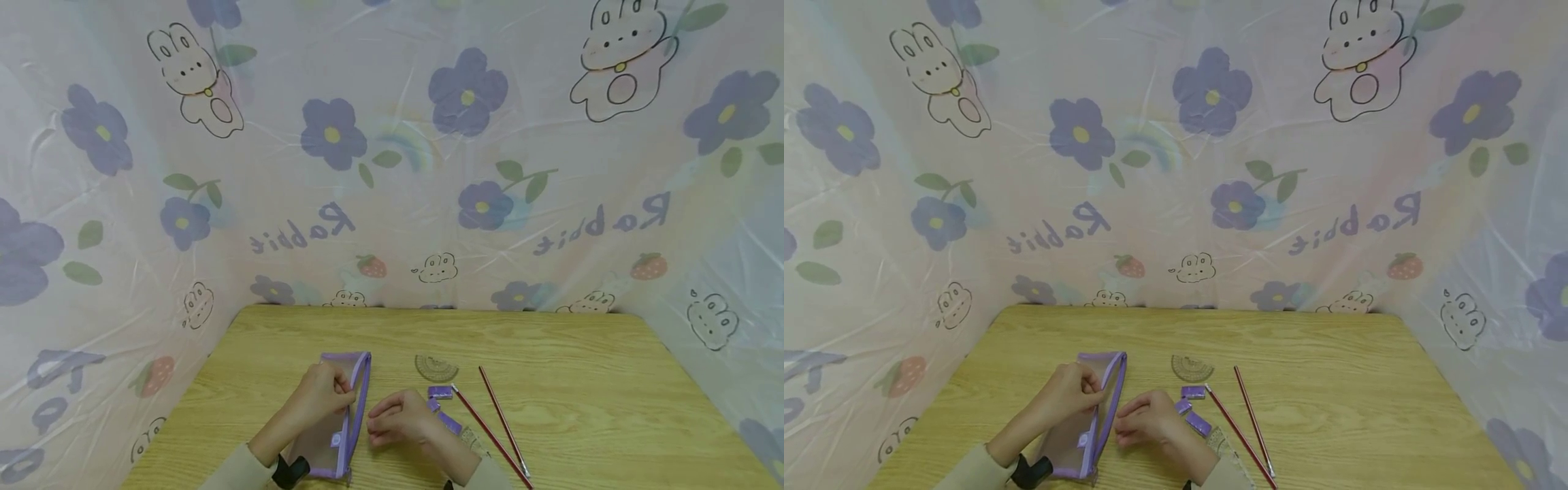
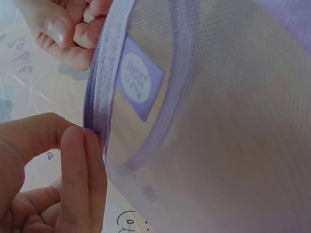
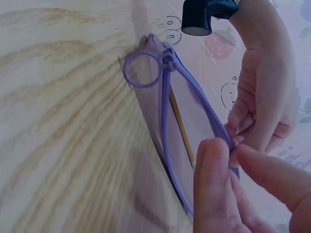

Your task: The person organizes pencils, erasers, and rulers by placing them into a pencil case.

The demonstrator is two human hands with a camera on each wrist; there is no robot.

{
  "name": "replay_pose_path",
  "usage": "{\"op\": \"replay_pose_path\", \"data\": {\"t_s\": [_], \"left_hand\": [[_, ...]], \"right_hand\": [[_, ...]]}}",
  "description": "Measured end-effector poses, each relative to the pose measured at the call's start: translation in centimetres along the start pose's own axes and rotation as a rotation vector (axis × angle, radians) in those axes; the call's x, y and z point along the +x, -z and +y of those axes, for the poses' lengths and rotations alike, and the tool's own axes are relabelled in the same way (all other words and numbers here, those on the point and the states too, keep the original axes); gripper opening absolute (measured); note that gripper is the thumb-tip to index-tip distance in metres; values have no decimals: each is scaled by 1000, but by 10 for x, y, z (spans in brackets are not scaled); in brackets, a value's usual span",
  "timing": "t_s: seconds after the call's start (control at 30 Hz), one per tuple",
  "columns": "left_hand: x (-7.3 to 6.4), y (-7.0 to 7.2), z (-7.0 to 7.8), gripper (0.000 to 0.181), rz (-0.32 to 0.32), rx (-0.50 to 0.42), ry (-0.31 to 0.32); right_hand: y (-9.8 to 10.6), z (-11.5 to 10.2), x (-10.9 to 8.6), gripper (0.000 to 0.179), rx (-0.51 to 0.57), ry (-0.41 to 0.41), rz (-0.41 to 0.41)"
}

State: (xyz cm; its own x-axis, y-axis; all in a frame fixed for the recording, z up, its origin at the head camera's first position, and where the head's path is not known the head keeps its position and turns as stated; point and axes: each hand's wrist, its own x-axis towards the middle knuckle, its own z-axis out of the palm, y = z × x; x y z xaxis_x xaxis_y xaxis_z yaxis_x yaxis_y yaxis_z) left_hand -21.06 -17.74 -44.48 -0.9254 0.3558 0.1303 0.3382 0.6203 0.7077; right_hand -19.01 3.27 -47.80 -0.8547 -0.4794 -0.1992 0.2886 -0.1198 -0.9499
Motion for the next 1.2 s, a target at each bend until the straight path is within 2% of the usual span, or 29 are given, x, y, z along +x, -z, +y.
{"op": "replay_pose_path", "data": {"t_s": [0.57,0.83,1.2], "left_hand": [[3,-1,-1,17,-5,-20,14],[6,-1,1,17,-20,-12,-1],[5,2,-2,16,-23,-28,30]], "right_hand": [[24,-17,-14,25,11,39,-68],[37,-21,-17,25,19,33,-61],[54,-28,-24,27,-20,36,-57]]}}
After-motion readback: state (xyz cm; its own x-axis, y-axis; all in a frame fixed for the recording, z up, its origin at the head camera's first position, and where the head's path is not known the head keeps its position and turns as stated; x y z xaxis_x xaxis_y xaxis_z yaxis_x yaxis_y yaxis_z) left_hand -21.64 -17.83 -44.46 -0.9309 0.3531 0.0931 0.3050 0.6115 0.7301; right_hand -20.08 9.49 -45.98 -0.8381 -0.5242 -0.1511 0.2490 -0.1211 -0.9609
